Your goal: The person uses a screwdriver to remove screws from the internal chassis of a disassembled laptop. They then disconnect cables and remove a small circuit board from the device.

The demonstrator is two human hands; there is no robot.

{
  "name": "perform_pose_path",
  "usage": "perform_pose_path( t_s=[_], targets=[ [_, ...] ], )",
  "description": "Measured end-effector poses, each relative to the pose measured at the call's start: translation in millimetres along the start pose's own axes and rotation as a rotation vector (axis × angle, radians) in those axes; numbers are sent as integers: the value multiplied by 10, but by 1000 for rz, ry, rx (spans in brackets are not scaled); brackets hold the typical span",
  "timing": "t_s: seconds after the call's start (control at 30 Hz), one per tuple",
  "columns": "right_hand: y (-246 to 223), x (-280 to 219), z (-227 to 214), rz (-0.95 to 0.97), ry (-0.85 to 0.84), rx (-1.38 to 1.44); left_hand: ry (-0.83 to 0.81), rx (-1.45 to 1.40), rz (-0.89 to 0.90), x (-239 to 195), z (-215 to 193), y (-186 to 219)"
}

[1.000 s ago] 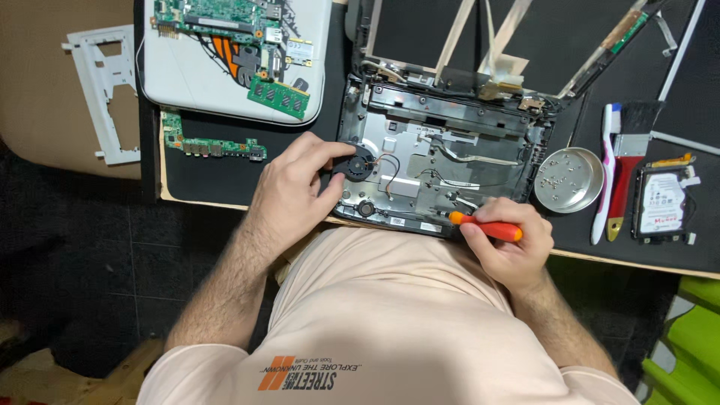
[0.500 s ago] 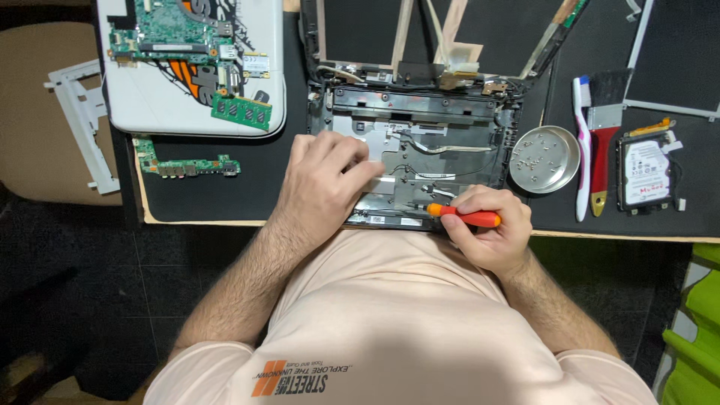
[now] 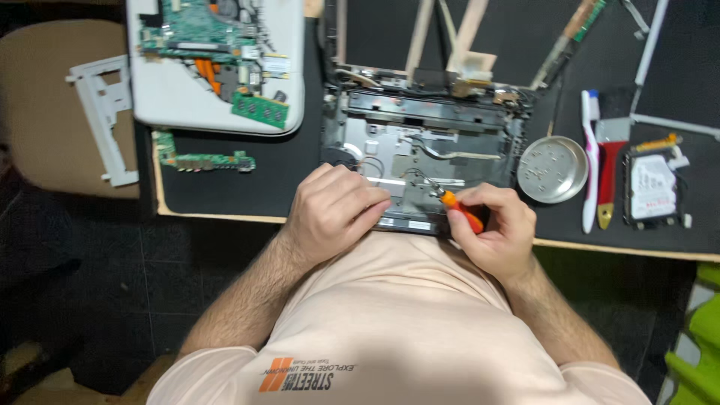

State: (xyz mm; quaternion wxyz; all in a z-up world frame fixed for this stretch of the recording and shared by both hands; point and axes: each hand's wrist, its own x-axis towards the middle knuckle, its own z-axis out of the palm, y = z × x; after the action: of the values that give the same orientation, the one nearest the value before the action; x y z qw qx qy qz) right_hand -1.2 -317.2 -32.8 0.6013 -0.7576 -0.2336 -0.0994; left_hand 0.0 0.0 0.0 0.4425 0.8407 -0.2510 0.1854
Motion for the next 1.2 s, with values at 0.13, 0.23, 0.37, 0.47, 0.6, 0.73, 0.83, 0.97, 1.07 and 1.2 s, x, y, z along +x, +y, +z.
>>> perform_pose_path(
  t_s=[0.13, 0.23, 0.37, 0.47, 0.6, 0.73, 0.83, 0.97, 1.07, 1.2],
  targets=[
    [-56, 7, -16, 42, -31, -99, 122, 110, -55, -122, -225, -199],
    [-151, 182, -5, 68, -114, -385, 243, 347, -55, -187, -428, -416],
    [-48, 258, 16, -19, -114, -620, 253, 624, -57, -171, -629, -572],
    [-51, 293, 82, -40, -111, -698, 241, 705, -59, -182, -652, -627],
    [-191, 361, 164, -23, -160, -739, 188, 720, -176, -119, -711, -488],
    [-148, 328, 146, -46, -136, -717, 240, 701, -176, 32, -820, -522],
    [-155, 325, 152, -74, -142, -730, 296, 792, -274, 198, -882, -640],
    [-165, 322, 161, -54, -132, -706, 219, 915, -436, 389, -929, -773],
    [-147, 317, 148, -43, -128, -692, 237, 932, -422, 441, -894, -842],
    [-184, 346, 145, -45, -121, -661, 304, 934, -399, 438, -839, -916]
  ],
)
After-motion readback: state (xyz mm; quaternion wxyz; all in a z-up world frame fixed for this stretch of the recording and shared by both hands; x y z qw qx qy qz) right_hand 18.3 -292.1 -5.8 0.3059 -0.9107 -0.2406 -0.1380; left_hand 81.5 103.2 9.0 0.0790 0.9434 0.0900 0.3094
